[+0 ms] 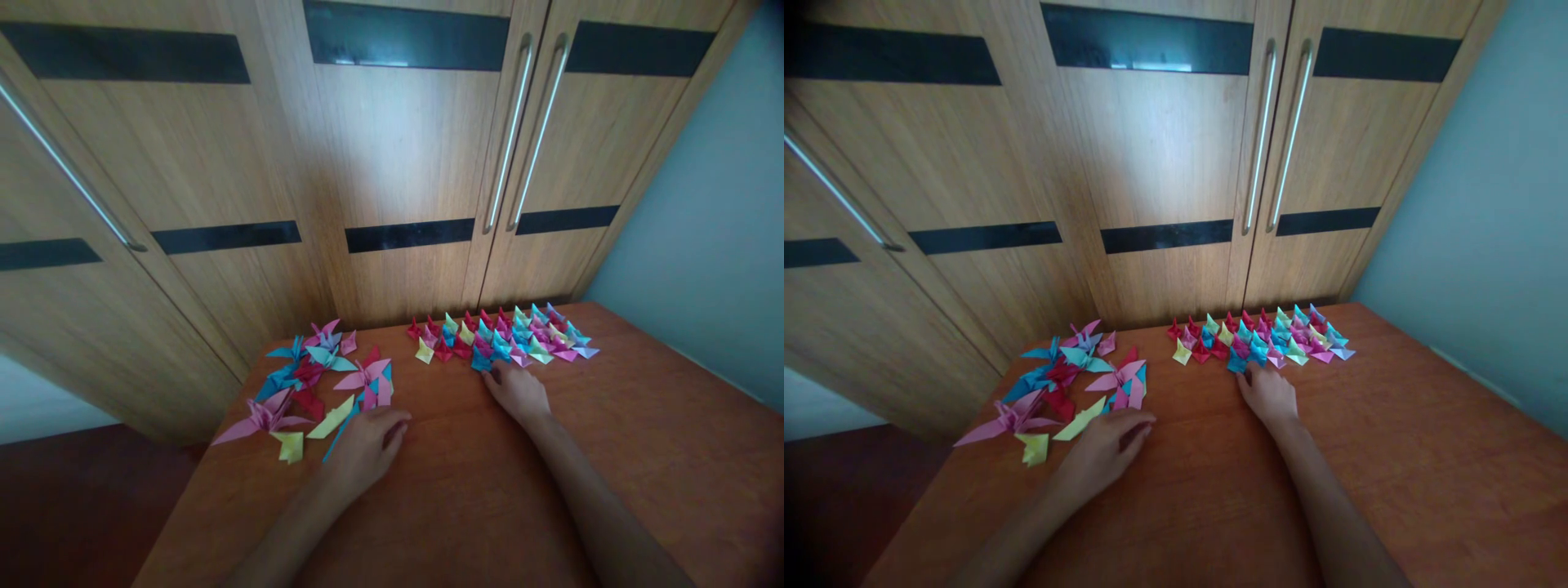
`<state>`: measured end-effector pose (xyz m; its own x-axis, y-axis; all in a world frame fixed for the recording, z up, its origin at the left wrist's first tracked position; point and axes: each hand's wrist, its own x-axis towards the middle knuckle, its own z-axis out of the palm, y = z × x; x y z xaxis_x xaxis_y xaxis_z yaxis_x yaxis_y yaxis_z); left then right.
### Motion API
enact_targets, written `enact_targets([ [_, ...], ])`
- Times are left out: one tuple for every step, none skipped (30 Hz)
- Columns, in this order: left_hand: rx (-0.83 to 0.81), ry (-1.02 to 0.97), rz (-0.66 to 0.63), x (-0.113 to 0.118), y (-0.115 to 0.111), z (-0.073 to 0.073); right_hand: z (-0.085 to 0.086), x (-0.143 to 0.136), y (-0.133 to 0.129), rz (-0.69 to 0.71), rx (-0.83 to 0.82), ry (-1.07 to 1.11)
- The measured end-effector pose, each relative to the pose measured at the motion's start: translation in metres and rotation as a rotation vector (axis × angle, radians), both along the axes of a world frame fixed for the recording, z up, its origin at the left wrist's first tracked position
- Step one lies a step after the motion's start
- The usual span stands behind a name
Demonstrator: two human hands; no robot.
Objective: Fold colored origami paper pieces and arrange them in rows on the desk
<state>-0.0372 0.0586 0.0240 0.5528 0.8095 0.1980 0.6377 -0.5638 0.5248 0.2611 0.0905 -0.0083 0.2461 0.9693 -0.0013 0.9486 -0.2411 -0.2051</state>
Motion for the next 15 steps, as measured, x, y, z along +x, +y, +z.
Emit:
enact_targets([
  [0.001,0.002,0.012,-0.006,-0.002,0.0,0.0,0.0,0.0,-0.005,0.003,-0.009],
  [0.007,0.004,0.023,-0.012,-0.003,0.001,-0.001,0.0,0.0,-0.008,0.007,-0.015],
  [0.015,0.005,0.037,-0.017,-0.004,0.002,-0.001,-0.001,0.0,-0.012,0.009,-0.018],
  [0.025,0.005,0.055,-0.022,-0.004,0.002,-0.001,-0.002,0.0,-0.017,0.01,-0.02],
  [0.033,0.003,0.074,-0.026,-0.004,0.003,-0.001,-0.003,0.0,-0.024,0.009,-0.021],
  [0.038,0.002,0.092,-0.03,-0.004,0.003,0.0,-0.004,0.0,-0.035,0.008,-0.023],
  [0.042,0.001,0.111,-0.033,-0.004,0.004,0.0,-0.005,0.0,-0.046,0.006,-0.023],
  [0.044,0.002,0.125,-0.036,-0.004,0.004,0.0,-0.006,0.0,-0.056,0.004,-0.023],
  [0.045,0.005,0.137,-0.037,-0.003,0.005,0.0,-0.007,0.0,-0.064,0.005,-0.025],
  [0.049,0.008,0.148,-0.039,-0.003,0.005,0.0,-0.008,0.0,-0.069,0.005,-0.027],
  [0.053,0.01,0.157,-0.04,-0.002,0.005,0.0,-0.008,0.001,-0.073,0.005,-0.031],
  [0.057,0.01,0.165,-0.041,-0.002,0.004,-0.001,-0.009,0.001,-0.077,0.005,-0.034],
  [0.061,0.009,0.168,-0.042,-0.001,0.004,-0.001,-0.009,0.001,-0.079,0.005,-0.036],
  [0.064,0.007,0.169,-0.043,0.0,0.004,-0.001,-0.009,0.001,-0.081,0.005,-0.036],
  [0.068,0.005,0.17,-0.044,0.0,0.004,-0.001,-0.009,0.001,-0.081,0.005,-0.031],
])
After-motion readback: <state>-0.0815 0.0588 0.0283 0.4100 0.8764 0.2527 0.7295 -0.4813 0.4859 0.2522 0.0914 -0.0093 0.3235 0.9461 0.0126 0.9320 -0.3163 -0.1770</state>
